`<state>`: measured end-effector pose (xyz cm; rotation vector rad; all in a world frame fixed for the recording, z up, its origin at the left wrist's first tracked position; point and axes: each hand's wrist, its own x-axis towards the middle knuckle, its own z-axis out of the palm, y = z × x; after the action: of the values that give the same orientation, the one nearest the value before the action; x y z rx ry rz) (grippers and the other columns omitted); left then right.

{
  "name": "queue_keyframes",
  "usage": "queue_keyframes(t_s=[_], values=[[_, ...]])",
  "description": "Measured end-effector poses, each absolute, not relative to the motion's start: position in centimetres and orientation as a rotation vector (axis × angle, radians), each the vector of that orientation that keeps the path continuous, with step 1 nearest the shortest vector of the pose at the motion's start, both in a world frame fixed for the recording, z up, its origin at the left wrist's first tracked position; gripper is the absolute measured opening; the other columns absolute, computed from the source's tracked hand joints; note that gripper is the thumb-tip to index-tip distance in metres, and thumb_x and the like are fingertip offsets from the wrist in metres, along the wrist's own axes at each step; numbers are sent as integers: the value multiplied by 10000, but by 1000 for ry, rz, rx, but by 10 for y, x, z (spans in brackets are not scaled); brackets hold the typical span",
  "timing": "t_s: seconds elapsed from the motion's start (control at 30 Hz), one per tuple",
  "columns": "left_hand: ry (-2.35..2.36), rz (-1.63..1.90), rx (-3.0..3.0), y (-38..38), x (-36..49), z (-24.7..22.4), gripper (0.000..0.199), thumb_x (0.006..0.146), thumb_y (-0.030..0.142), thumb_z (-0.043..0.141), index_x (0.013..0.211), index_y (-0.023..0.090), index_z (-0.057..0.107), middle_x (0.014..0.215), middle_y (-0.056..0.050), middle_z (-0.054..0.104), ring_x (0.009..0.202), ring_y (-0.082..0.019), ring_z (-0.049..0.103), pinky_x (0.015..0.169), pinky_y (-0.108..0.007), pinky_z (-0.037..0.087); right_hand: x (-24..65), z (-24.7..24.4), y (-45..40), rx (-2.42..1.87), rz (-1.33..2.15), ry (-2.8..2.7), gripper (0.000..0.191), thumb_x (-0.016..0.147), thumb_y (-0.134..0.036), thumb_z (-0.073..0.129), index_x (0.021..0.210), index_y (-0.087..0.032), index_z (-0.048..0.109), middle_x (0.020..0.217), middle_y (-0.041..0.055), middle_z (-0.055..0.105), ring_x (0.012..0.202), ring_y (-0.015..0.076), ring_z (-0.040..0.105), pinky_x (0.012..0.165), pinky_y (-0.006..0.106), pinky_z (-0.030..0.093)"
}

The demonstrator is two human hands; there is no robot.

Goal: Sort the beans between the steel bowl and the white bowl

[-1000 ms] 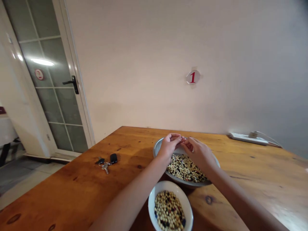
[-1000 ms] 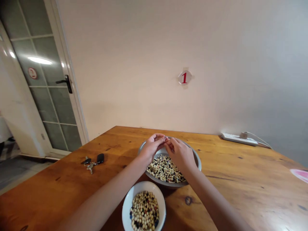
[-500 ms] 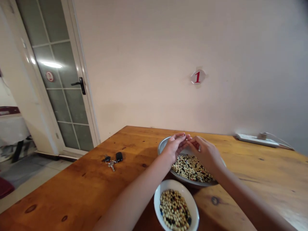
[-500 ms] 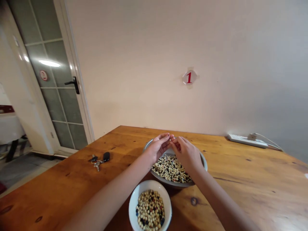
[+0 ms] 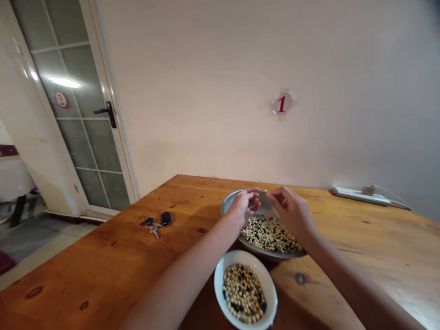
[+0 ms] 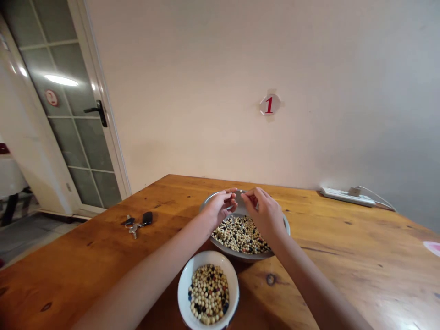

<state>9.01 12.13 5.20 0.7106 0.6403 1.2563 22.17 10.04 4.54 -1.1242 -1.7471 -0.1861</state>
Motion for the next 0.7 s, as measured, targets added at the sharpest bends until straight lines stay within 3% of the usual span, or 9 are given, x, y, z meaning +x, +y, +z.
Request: queue_keyframes(t_s=[0.2,0.53,0.6,0.7], values=[[456,1047,636,122,87,53,251,741,1,375,850,84,585,489,28,429,390,-38,406,438,-163,374,222,45,100,-1126,-188,-1728,192,806,-358,493,734,-190,555,652,4,575,531,120,483,533,236,360],[342,1023,174,123,90,57,190,787,-13,360,825,49,536,614,-53,526,538,-91,546,514,-169,495,227,44,105,-1084,-77,-1648,229,792,-394,501,724,-184,563,642,13,600,533,125,502,530,243,389],[379,1040,233,125,88,56,171,795,11,377,802,51,543,548,-26,489,476,-67,508,472,-152,461,225,45,103,-1067,-49,-1671,221,794,-385,500,728,-182,557,642,11,589,532,118,492,533,240,390],[391,1047,330,126,85,55,161,807,71,417,746,52,565,418,54,328,323,-14,300,324,-125,289,223,46,100,-1032,-12,-1736,198,796,-361,496,728,-183,552,639,4,572,532,110,479,526,233,386]])
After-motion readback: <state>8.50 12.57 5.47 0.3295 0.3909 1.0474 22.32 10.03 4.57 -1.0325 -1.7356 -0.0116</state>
